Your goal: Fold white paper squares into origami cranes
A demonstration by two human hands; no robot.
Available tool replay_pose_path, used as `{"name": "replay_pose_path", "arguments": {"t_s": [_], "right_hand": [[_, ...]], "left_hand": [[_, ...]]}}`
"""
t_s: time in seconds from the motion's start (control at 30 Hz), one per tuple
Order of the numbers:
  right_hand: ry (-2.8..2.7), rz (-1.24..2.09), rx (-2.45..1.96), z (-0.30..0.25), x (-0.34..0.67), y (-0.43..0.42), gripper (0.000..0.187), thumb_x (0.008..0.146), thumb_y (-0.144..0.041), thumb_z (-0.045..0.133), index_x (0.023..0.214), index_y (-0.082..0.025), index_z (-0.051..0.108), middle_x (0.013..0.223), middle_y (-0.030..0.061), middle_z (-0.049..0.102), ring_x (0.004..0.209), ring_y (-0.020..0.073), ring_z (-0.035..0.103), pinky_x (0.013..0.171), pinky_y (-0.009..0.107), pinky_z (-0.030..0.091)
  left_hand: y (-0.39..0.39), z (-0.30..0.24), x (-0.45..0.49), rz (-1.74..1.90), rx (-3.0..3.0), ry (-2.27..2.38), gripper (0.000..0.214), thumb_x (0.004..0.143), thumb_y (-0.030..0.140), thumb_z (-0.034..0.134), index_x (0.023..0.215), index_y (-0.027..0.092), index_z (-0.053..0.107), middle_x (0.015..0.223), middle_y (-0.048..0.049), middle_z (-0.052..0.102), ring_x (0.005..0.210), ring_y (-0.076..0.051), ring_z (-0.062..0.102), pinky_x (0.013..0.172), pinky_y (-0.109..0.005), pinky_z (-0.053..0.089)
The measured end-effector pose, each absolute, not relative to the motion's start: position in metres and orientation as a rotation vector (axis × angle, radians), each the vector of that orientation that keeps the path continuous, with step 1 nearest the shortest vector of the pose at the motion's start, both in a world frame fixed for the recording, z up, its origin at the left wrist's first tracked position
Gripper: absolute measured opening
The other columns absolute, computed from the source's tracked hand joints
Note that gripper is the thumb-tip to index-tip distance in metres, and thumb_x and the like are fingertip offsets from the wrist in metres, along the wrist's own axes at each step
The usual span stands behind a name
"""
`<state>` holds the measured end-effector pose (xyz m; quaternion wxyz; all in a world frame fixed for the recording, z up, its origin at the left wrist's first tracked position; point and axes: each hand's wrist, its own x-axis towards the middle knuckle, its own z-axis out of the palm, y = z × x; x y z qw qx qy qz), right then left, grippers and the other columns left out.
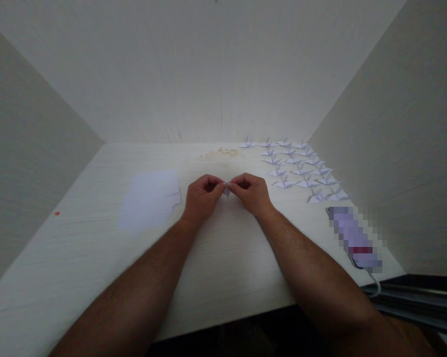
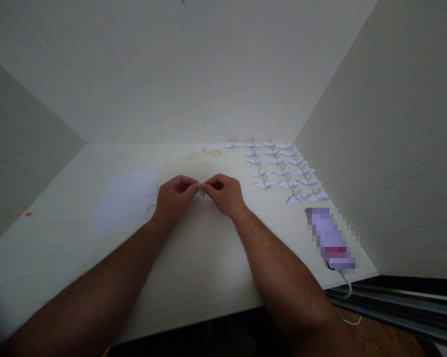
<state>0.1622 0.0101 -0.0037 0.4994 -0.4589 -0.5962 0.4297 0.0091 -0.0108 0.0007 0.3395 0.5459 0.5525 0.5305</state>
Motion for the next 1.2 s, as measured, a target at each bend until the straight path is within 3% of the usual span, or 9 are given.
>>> {"name": "replay_pose_path", "arguments": {"t_s": [0.33, 0.5, 0.7, 0.83, 0.93, 1.2], "right_hand": [[-1.334, 1.169, -1.038, -0.009, 0.162, 0.015, 0.028, 0.062, -0.025, 0.077, 0.084, -0.021, 0.06, 0.067, -0.0052, 0.065, 0.057, 0.0088, 0.057, 0.055, 0.023, 0.044], [-1.308, 1.279, -0.968, -0.009, 0.162, 0.016, 0.021, 0.06, -0.017, 0.075, 0.073, -0.02, 0.059, 0.059, -0.0078, 0.06, 0.05, 0.0057, 0.051, 0.048, 0.019, 0.038], [-1.198, 1.535, -0.911, -0.01, 0.163, 0.017, 0.026, 0.061, -0.029, 0.08, 0.074, -0.021, 0.059, 0.057, -0.007, 0.061, 0.048, 0.0084, 0.054, 0.048, 0.022, 0.046], [-1.179, 1.35, -0.924, -0.006, 0.163, 0.014, 0.023, 0.07, -0.037, 0.075, 0.076, -0.021, 0.059, 0.066, -0.0032, 0.067, 0.051, 0.0098, 0.058, 0.049, 0.024, 0.048], [-1.296, 1.116, -0.99, -0.003, 0.162, 0.009, 0.019, 0.072, -0.034, 0.074, 0.074, -0.02, 0.06, 0.059, -0.0044, 0.062, 0.051, 0.0089, 0.055, 0.051, 0.023, 0.046], [-1.486, 0.791, -1.052, -0.003, 0.159, 0.001, 0.013, 0.072, -0.029, 0.072, 0.078, -0.021, 0.064, 0.066, -0.0032, 0.064, 0.057, 0.0095, 0.054, 0.055, 0.024, 0.045]], "left_hand": [[-0.01, 0.0, 0.011, 1.349, 1.4, 1.388, 0.01, 0.072, 0.022, 0.067, 0.08, 0.017, 0.07, 0.07, 0.0009, 0.068, 0.063, -0.011, 0.057, 0.061, -0.025, 0.044], [-0.011, 0.001, 0.011, 1.307, 1.368, 1.271, 0.008, 0.066, 0.016, 0.065, 0.073, 0.018, 0.067, 0.063, 0.0035, 0.064, 0.057, -0.01, 0.053, 0.057, -0.023, 0.042], [-0.009, 0.002, 0.008, 1.309, 1.145, 1.073, 0.008, 0.065, 0.017, 0.065, 0.072, 0.019, 0.068, 0.058, 0.0033, 0.06, 0.049, -0.009, 0.052, 0.049, -0.022, 0.04], [-0.006, 0.004, 0.007, 1.386, 0.846, 1.037, 0.019, 0.062, 0.018, 0.071, 0.077, 0.019, 0.059, 0.059, 0.004, 0.061, 0.052, -0.012, 0.061, 0.05, -0.022, 0.046], [-0.005, 0.007, 0.007, 1.389, 0.705, 1.02, 0.029, 0.062, 0.017, 0.072, 0.085, 0.02, 0.055, 0.065, 0.0024, 0.066, 0.058, -0.015, 0.067, 0.052, -0.023, 0.05], [-0.007, 0.009, 0.009, 1.352, 0.714, 0.99, 0.024, 0.068, 0.017, 0.068, 0.089, 0.017, 0.057, 0.068, -0.0033, 0.069, 0.059, -0.016, 0.069, 0.054, -0.025, 0.053]]}}
